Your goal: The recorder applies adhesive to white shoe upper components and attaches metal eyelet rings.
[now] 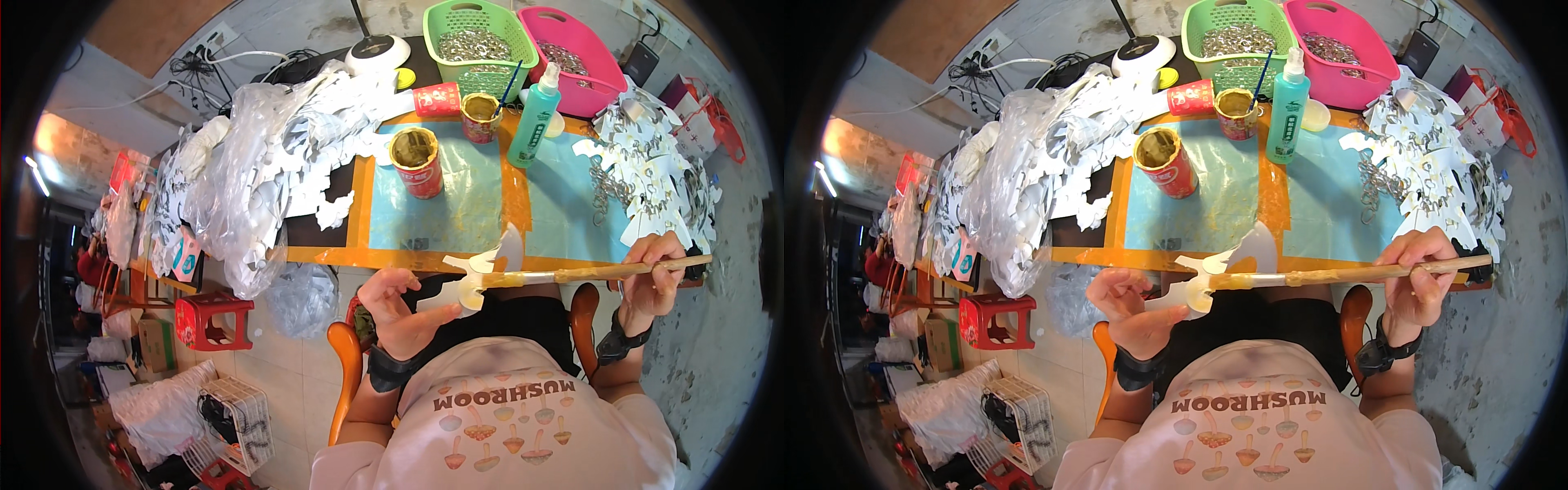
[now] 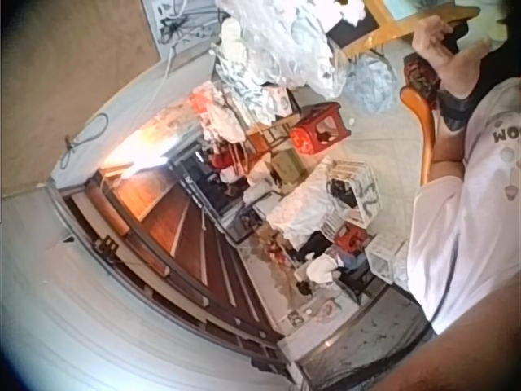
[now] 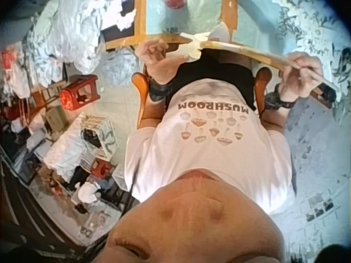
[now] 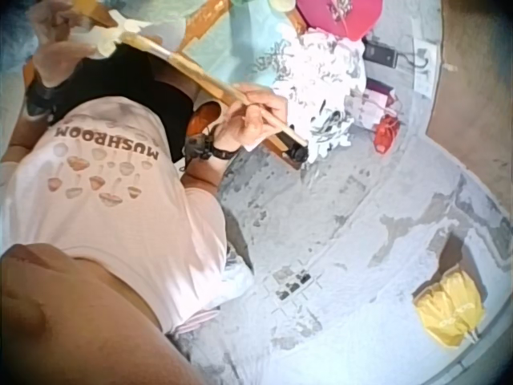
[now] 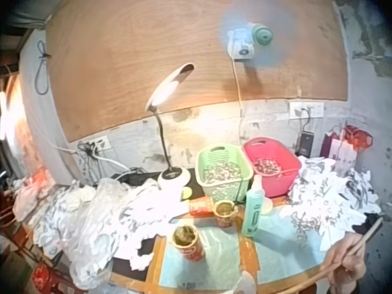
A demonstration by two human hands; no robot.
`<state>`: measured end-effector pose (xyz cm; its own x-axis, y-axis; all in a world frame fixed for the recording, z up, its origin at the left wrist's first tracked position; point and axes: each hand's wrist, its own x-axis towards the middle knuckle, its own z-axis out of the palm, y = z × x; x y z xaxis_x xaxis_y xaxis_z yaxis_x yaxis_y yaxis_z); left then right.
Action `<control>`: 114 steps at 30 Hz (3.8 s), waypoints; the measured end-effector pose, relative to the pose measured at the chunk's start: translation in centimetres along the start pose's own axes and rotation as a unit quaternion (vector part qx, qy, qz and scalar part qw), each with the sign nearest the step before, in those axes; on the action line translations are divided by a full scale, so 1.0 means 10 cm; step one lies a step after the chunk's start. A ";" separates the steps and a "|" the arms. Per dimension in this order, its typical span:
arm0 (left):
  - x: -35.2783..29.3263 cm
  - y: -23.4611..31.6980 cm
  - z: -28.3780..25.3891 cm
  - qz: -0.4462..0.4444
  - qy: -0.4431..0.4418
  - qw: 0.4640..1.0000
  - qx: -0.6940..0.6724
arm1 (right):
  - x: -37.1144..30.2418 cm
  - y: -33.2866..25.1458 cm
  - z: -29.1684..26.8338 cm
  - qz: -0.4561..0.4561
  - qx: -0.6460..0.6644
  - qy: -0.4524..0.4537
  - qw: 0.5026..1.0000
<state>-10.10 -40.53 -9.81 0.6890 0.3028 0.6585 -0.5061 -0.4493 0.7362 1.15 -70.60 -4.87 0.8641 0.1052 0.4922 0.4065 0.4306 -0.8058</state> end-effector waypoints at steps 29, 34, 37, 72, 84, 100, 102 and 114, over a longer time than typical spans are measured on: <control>0.02 0.08 -0.02 0.046 0.037 0.998 0.009 | -0.06 0.01 0.10 -0.057 -0.057 -0.086 0.993; -0.03 0.06 0.01 0.032 0.074 0.997 -0.022 | -0.08 -0.01 0.18 -0.058 -0.057 -0.072 0.994; -0.05 0.09 0.01 0.025 0.089 0.996 0.004 | -0.07 0.00 0.19 -0.070 -0.070 -0.081 0.992; -0.06 0.03 -0.06 0.130 0.085 0.988 0.001 | 0.00 0.01 0.02 -0.091 -0.014 -0.071 0.993; 0.09 0.07 -0.14 0.271 0.020 0.959 0.084 | -0.01 0.05 0.12 -0.090 -0.013 -0.088 0.992; 0.01 0.02 -0.26 0.255 0.050 0.961 0.097 | -0.06 0.15 0.12 -0.096 0.051 -0.107 0.988; 0.03 0.01 -0.26 0.267 0.046 0.958 0.090 | -0.06 0.15 0.12 -0.092 0.076 -0.102 0.988; 0.12 -0.03 -0.25 0.328 0.030 0.943 0.052 | 0.00 0.17 0.09 -0.118 0.069 -0.140 0.981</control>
<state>-10.40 -37.94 -8.80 0.2140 -0.0234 0.9766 -0.7570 -0.6358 0.1506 1.54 -69.08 -5.94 0.6272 0.2219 0.7466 0.5250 0.5876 -0.6157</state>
